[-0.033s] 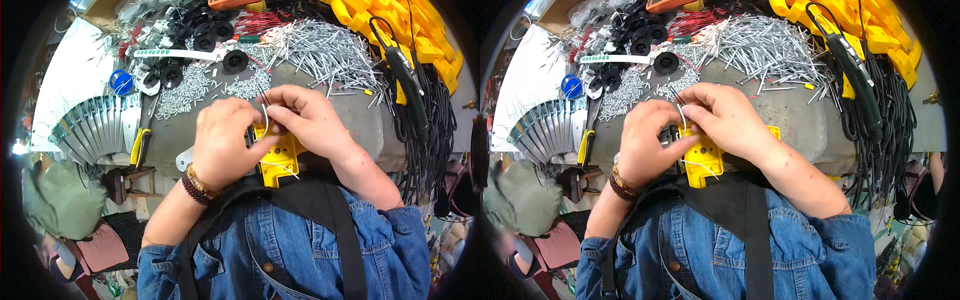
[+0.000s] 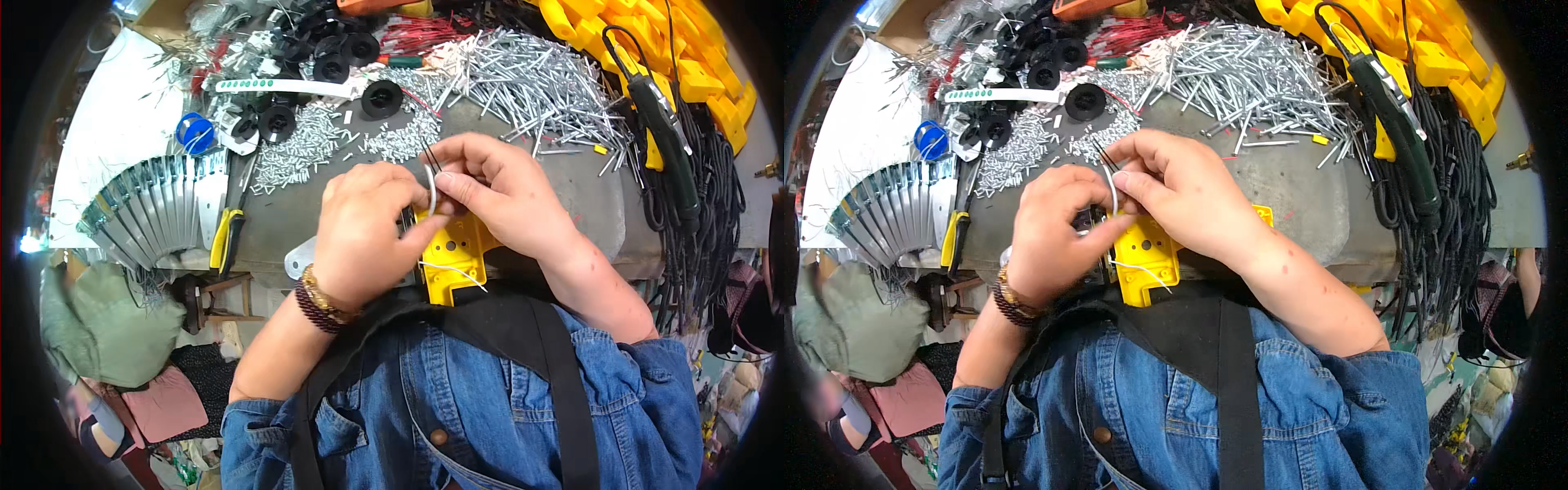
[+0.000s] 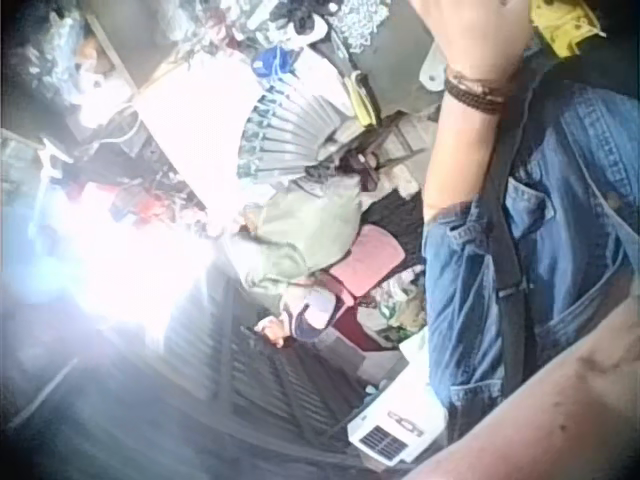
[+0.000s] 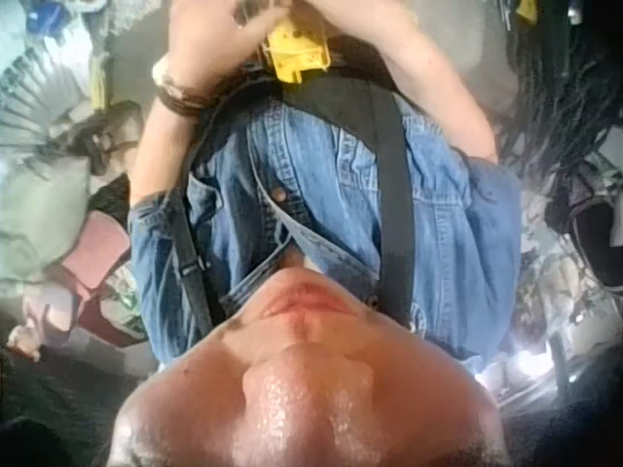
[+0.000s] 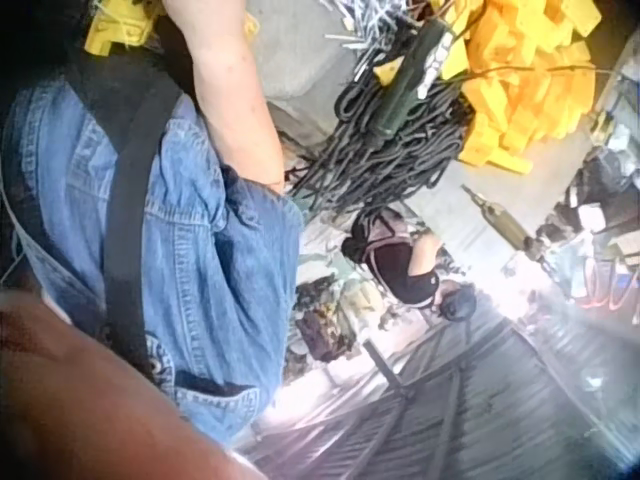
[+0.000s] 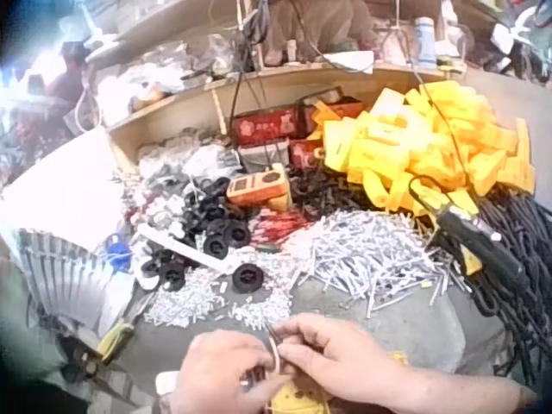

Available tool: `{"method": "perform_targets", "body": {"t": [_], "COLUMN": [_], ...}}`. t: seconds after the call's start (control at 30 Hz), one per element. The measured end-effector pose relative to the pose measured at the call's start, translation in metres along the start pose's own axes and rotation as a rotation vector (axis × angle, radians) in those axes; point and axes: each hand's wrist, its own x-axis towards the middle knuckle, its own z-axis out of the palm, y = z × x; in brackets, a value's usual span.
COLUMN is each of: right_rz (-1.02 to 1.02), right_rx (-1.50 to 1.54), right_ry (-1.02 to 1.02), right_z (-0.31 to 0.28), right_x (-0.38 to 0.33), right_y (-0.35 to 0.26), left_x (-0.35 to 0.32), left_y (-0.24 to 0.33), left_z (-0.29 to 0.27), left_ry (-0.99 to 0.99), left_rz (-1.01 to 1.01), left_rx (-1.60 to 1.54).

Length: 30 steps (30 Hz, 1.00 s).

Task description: The person assembles an electric tool by placing internal electrical components into a yellow casing, fastening the housing shut with screws using a powered screwdriver, and attaching a dial knob. The person then sets the assembled tool aside and begins positioning wiring into another casing.

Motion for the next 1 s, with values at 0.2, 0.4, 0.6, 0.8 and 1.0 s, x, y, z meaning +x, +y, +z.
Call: {"method": "perform_targets", "body": {"t": [0.2, 0.4, 0.6, 0.8, 1.0], "right_rz": [0.009, -0.154, -0.130, -0.375, -1.011], "right_rx": [-0.177, -0.439, -0.422, -0.424, -1.078], "right_ry": [0.026, -0.047, 0.012, 0.310, 0.179], "right_z": [-0.004, -0.001, -0.002, -0.005, -0.021], "right_x": [-0.006, -0.008, -0.013, -0.015, -0.018], "right_y": [-0.011, -0.013, -0.014, -0.009, -0.024], "left_x": [-0.013, -0.018, -0.012, -0.015, -0.003], "left_y": [-0.006, -0.005, -0.001, 0.000, 0.006], "left_z": [0.000, 0.007, 0.013, 0.015, 0.019], "left_ry": [0.159, 0.210, 0.198, 0.089, 0.160], "left_rz": [-0.209, -0.373, -0.386, -0.310, -0.031], "left_rx": [-0.368, -0.600, -0.703, -0.475, -0.316]}}
